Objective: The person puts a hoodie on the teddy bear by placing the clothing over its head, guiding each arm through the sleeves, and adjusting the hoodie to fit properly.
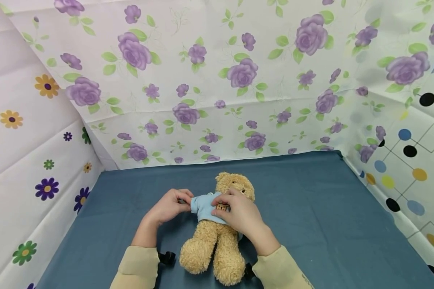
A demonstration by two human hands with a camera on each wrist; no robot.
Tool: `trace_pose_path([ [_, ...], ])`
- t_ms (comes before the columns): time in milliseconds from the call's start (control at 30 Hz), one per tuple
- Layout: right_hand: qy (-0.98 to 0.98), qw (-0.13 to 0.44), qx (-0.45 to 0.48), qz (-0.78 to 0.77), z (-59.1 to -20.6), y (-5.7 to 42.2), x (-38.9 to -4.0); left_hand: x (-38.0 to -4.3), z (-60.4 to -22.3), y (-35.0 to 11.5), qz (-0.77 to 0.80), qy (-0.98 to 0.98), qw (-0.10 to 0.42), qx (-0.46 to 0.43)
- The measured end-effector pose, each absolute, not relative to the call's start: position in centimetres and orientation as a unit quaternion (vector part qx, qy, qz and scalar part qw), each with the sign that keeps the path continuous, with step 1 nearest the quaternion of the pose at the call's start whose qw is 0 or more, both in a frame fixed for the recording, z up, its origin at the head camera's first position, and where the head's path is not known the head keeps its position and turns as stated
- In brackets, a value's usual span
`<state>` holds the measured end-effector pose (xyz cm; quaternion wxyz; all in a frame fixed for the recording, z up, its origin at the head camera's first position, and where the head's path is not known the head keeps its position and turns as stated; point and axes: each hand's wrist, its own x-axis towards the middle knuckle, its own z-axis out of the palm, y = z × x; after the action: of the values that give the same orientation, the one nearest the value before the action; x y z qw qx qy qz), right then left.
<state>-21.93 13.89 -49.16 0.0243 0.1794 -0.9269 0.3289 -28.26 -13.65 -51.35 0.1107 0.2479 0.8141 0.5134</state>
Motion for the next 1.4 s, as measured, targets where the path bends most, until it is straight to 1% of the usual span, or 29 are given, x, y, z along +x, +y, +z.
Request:
trace_pose_path([
  [133,-0.929,0.019,0.176,0.326,-49.1,13.9,-22.0,-28.2,-51.2,-13.5,0.5,0.831,0.062,0.234],
  [233,-0.93,0.018,0.178,0.321,-49.0,13.8,-21.9,-28.1,-51.1,-13.5,0.493,0.838,0.043,0.229],
  [533,-0.932,0.025,0.189,0.309,-48.8,13.9,-21.6,-28.0,-51.3,-13.5,0.477,0.846,0.042,0.236],
  [733,-0.932,0.026,0.193,0.305,-48.8,13.9,-21.7,-28.0,-51.2,-13.4,0.48,0.844,0.066,0.23],
  [867,-0.934,0.03,0.19,0.3,-48.8,13.8,-21.5,-27.9,-51.3,-13.2,0.471,0.845,0.069,0.243],
  [1033,-0.939,0.04,0.177,0.291,-48.9,13.5,-21.3,-27.7,-51.3,-12.7,0.469,0.83,0.048,0.297],
  [1167,-0.944,0.039,0.17,0.281,-48.9,13.3,-21.2,-27.6,-51.3,-12.3,0.472,0.821,0.024,0.321],
  [1300,-0.939,0.04,0.192,0.283,-48.9,13.4,-21.1,-27.6,-51.4,-12.0,0.47,0.818,0.002,0.332],
  [1400,-0.931,0.026,0.214,0.293,-48.8,13.6,-21.2,-27.7,-51.4,-11.9,0.469,0.818,-0.01,0.333],
])
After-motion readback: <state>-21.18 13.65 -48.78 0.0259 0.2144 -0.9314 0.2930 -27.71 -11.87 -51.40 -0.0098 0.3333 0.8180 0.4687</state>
